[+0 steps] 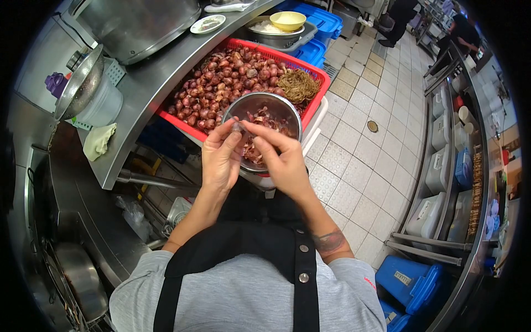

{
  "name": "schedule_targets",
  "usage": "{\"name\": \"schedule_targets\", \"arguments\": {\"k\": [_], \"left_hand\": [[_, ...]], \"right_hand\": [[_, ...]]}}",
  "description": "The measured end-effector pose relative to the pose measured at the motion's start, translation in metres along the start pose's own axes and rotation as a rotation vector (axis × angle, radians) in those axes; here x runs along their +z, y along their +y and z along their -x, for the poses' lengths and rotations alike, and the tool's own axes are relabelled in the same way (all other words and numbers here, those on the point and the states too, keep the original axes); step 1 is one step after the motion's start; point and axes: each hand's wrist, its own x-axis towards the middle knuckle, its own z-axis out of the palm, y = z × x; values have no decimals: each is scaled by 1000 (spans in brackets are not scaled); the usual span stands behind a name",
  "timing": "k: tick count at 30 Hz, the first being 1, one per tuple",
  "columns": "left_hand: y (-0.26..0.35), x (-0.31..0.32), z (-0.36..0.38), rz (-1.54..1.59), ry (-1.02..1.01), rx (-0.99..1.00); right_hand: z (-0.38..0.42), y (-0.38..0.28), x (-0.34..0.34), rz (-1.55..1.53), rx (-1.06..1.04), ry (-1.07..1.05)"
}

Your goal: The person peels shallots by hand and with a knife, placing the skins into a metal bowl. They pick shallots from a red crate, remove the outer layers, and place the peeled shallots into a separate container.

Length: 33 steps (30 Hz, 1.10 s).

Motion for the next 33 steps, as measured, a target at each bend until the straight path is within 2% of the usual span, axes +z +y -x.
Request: {"name": "schedule_targets", "arguments": {"k": [1,5,7,9,13,15,18,21,23,25,26,28,30,33], "left_hand": [[2,0,-1,-29,-4,-28],[10,4,0,-127,-103,-82],[11,3,-1,-151,-103,-88],[10,0,-2,-159,-79,-81],[8,-2,-5,-137,-40,-42],[7,-1,-4,-134,-49,-30],[6,-2,-3,-144,-50,-10],[4,-6,-1,-153,-38,-18],[6,-4,-1,-154,-49,-55],[8,0,-1,-147,-58,-83],[9,3,0,-144,-62,-98],[13,8,-2,-158,-67,-74],[15,8,-4,-186,-73,-53],[15,0,-7,-232,-72,-19]], "right_hand": [[1,-2,-4,-175,169,-41],[-8,-1,-15,-98,165,41],[-8,1,-11,183,57,119],[-8,0,-8,335,-25,118],[-2,-13,-2,324,-85,-15],[0,-16,3,267,-65,-29],[-2,-6,3,420,-272,4],[-4,-2,-1,384,-243,-20],[-2,-1,-8,96,71,-44],[-3,2,-14,-66,245,-31],[-6,5,-16,-83,263,-5],[-8,5,-16,7,206,79],[-10,4,-9,218,54,192],[-9,0,-8,463,-25,188]]}}
